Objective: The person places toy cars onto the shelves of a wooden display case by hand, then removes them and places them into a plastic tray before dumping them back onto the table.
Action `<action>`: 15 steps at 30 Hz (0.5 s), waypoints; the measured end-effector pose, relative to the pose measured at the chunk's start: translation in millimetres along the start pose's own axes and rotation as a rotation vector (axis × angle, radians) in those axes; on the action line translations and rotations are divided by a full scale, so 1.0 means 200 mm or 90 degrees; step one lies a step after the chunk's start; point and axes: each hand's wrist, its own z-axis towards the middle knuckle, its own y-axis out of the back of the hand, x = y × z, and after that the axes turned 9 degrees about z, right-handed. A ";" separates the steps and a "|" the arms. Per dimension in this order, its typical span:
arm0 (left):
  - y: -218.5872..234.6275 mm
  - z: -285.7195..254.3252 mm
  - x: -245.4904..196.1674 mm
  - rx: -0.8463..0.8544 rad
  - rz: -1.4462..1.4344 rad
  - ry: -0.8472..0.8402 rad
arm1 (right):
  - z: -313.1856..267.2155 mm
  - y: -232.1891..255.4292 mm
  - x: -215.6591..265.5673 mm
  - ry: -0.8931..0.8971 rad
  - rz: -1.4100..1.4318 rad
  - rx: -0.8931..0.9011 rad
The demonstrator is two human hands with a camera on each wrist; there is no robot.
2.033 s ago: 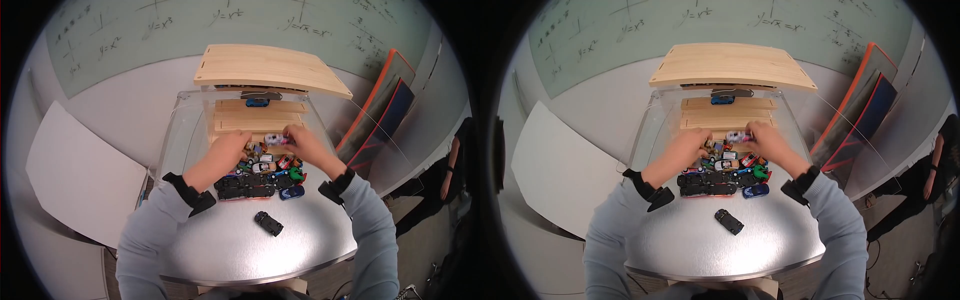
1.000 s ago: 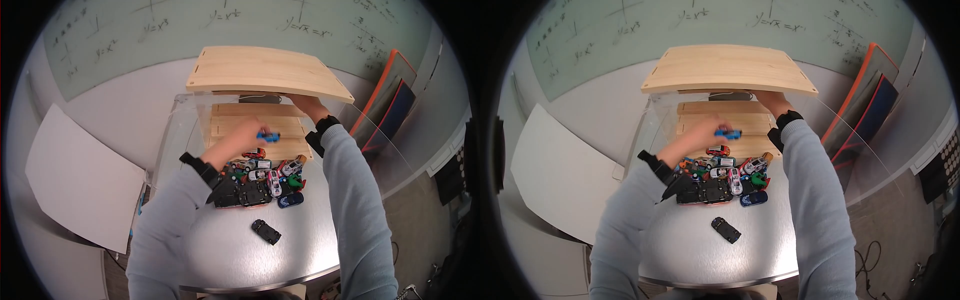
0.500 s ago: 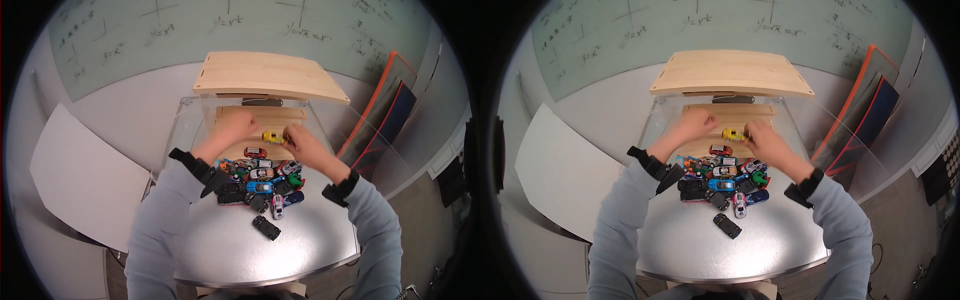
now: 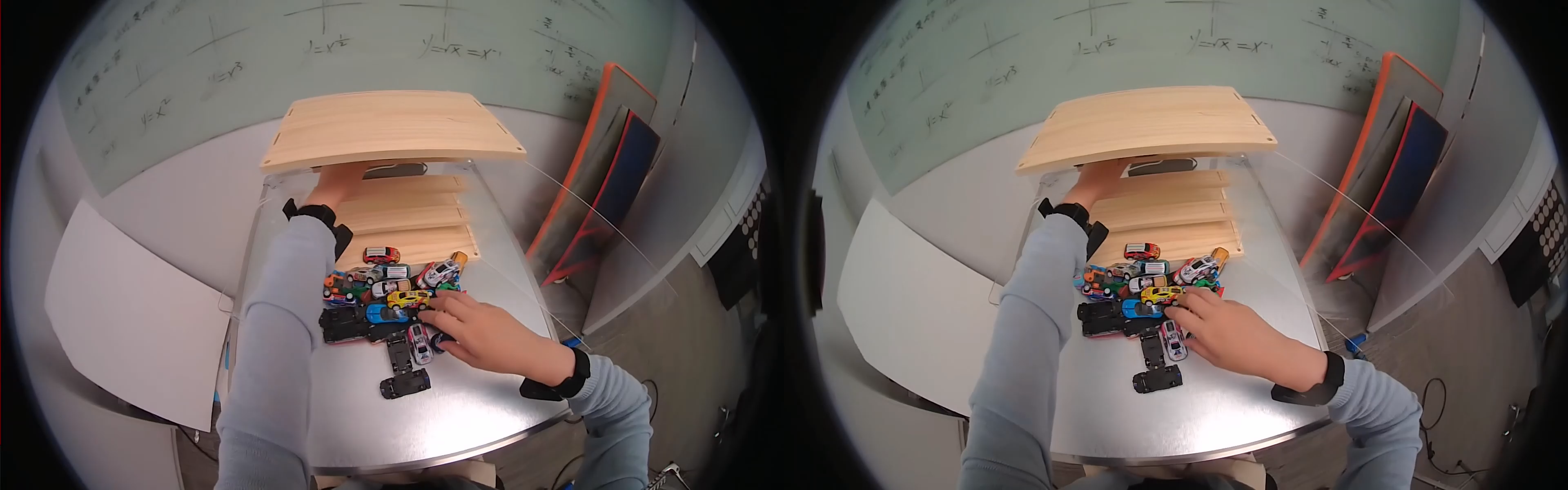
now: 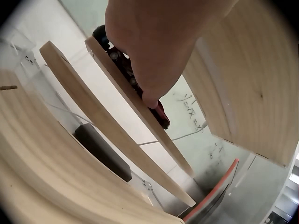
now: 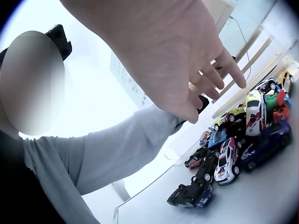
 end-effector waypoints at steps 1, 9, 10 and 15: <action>0.03 0.00 -0.01 0.008 0.026 0.005 | -0.02 0.01 0.00 0.004 0.014 0.026; 0.00 0.00 0.01 0.062 -0.084 0.035 | -0.10 0.01 -0.04 0.016 0.046 0.062; -0.03 0.00 0.01 0.025 -0.091 0.027 | -0.10 0.02 -0.04 -0.001 0.046 0.081; -0.13 0.03 0.03 0.033 -0.174 0.094 | -0.08 0.00 -0.03 -0.012 0.048 0.105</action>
